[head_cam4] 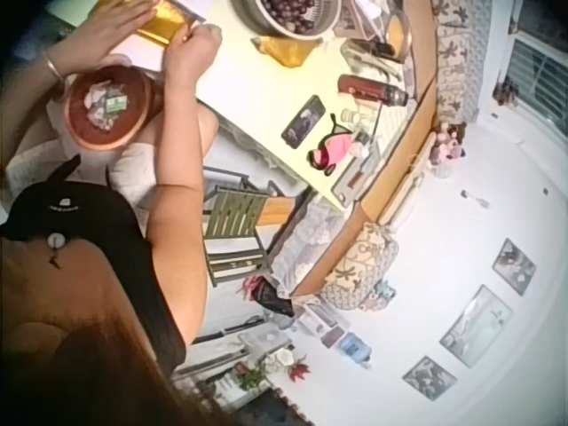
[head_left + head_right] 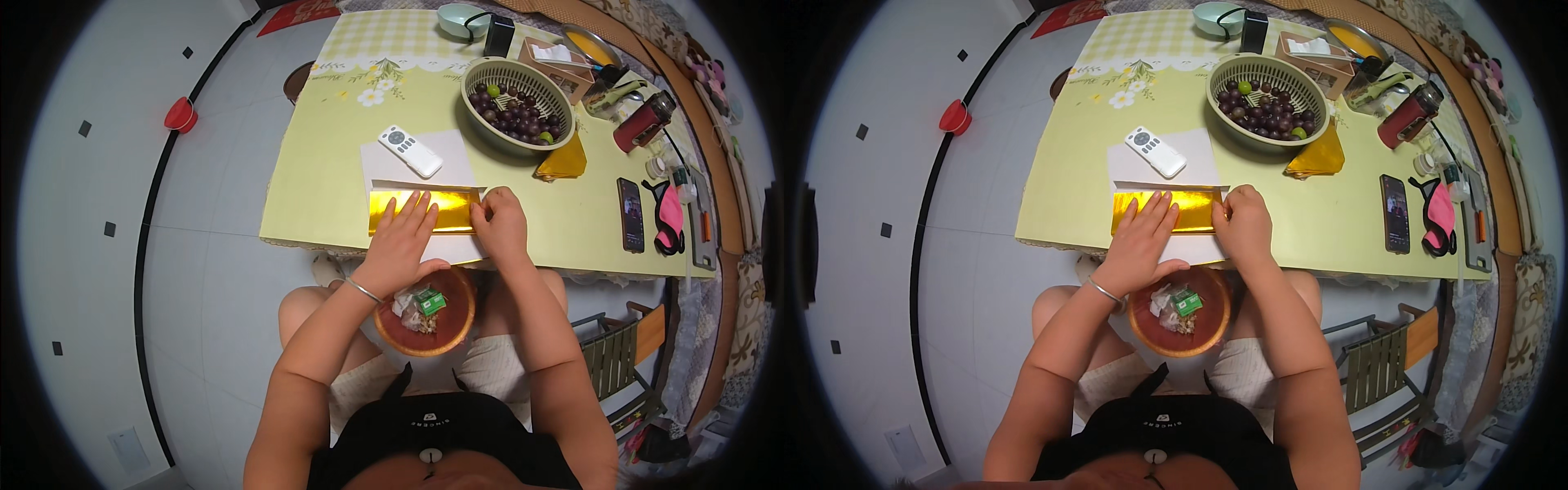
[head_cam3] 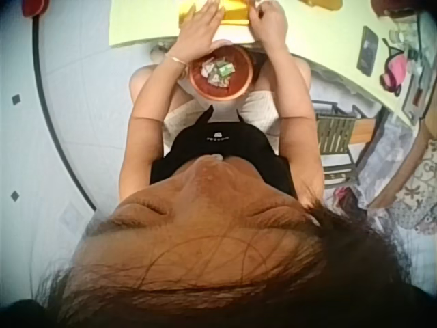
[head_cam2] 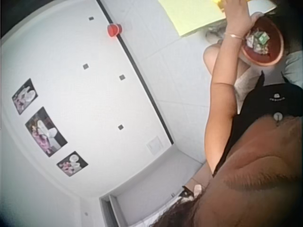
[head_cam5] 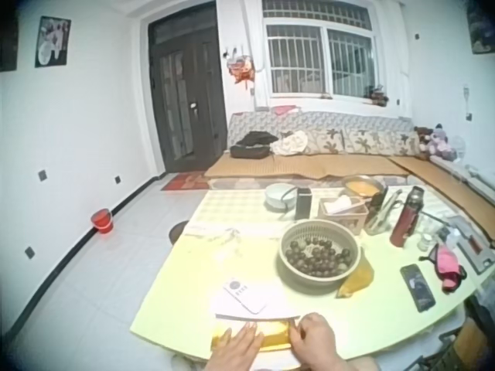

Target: The person repeatedly folds a small rectangular piece of gold foil paper over a white card. They fold the foil in half, unfold it, and repeat the folding process multiple times, smoothing the creases with their fingers.

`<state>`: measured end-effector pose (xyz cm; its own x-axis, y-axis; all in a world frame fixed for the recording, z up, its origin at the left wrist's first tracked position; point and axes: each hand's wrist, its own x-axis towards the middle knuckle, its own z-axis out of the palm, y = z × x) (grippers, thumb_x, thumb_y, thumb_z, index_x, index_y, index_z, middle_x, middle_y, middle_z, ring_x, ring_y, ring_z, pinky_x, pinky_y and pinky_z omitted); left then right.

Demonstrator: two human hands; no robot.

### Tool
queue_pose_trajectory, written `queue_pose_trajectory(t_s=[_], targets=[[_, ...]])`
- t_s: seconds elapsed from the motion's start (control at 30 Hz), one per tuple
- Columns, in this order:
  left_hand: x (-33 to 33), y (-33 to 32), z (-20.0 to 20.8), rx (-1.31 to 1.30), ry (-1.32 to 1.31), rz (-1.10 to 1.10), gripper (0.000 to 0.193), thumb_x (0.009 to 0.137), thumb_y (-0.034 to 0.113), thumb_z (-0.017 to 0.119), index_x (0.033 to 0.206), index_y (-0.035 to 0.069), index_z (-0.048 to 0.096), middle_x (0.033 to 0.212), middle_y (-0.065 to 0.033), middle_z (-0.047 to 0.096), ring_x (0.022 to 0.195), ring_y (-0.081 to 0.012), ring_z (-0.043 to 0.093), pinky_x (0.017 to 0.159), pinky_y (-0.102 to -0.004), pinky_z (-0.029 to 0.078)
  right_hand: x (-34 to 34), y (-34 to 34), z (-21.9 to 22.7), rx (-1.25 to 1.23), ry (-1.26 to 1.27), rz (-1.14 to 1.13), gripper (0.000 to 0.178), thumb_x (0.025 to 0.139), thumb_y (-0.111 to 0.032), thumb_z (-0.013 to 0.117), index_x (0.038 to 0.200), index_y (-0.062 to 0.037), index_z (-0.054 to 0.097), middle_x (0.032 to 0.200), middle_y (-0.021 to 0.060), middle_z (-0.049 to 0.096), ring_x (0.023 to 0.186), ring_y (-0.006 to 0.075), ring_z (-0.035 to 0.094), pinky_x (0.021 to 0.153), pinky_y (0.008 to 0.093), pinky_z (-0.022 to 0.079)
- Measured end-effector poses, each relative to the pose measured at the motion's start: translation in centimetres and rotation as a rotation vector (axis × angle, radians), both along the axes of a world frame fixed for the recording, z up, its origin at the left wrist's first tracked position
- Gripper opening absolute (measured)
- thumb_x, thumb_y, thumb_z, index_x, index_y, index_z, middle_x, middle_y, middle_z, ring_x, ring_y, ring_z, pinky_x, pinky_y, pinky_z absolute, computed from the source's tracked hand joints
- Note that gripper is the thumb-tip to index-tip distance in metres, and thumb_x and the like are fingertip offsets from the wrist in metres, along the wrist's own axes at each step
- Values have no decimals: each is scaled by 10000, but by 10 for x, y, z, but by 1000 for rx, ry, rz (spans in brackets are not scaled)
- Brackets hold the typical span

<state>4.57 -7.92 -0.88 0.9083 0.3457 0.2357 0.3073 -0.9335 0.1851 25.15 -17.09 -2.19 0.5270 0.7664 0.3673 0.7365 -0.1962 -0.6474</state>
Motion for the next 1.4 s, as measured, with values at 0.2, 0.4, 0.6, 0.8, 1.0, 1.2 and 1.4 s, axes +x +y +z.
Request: queue_pose_trajectory(t_s=[0.2,0.4,0.6,0.8,1.0,1.2,1.4], targets=[[2,4,-3,-9,12,-16,940,899,642,615,1498,-55,420,1611,-248,358,1507,-394,328,1211,-569,248,0,1,1,-4,-26,-11,214,808,-107,734,696,-16,576,817,135,597,765,336,603,681,436,502],[3,3,0,-23,52,-2,955,904,647,605,1515,-56,396,1615,-245,354,1510,-396,323,1219,-566,230,2,2,-1,-5,-54,-8,197,800,-96,729,695,-15,583,814,140,598,766,344,606,674,443,505],[3,2,-1,9,69,-8,960,904,654,601,1518,-55,394,1609,-262,352,1503,-415,323,1214,-581,232,0,0,3,-31,-64,-25,224,801,-110,742,680,-14,580,812,143,598,754,346,602,665,450,506],[3,-2,-3,19,70,-14,972,878,695,599,1521,-11,417,1601,-276,350,1504,-444,296,1206,-623,212,-1,-3,10,-75,-145,-31,202,804,-143,756,897,-12,633,971,167,630,932,371,610,816,473,507],[4,-5,-8,58,94,-16,1008,846,704,625,1537,5,401,1617,-297,299,1516,-457,262,1218,-634,160,-34,-1,11,-4,-445,419,746,839,-317,745,1441,39,487,1526,257,465,1471,385,393,1237,558,232],[2,-8,-6,-16,86,15,1123,795,689,686,1565,-44,322,1625,-330,251,1533,-474,209,1233,-618,126,-42,-9,3,-238,-342,517,1020,915,-668,579,1549,88,326,1633,273,297,1545,385,250,1259,496,193],[-21,-11,-6,-67,82,241,1247,743,731,726,1529,-136,297,1622,-368,210,1542,-486,166,1234,-607,126,-30,-19,1,-374,-449,486,1000,915,-648,600,1556,70,330,1637,269,293,1551,373,239,1265,479,183]])
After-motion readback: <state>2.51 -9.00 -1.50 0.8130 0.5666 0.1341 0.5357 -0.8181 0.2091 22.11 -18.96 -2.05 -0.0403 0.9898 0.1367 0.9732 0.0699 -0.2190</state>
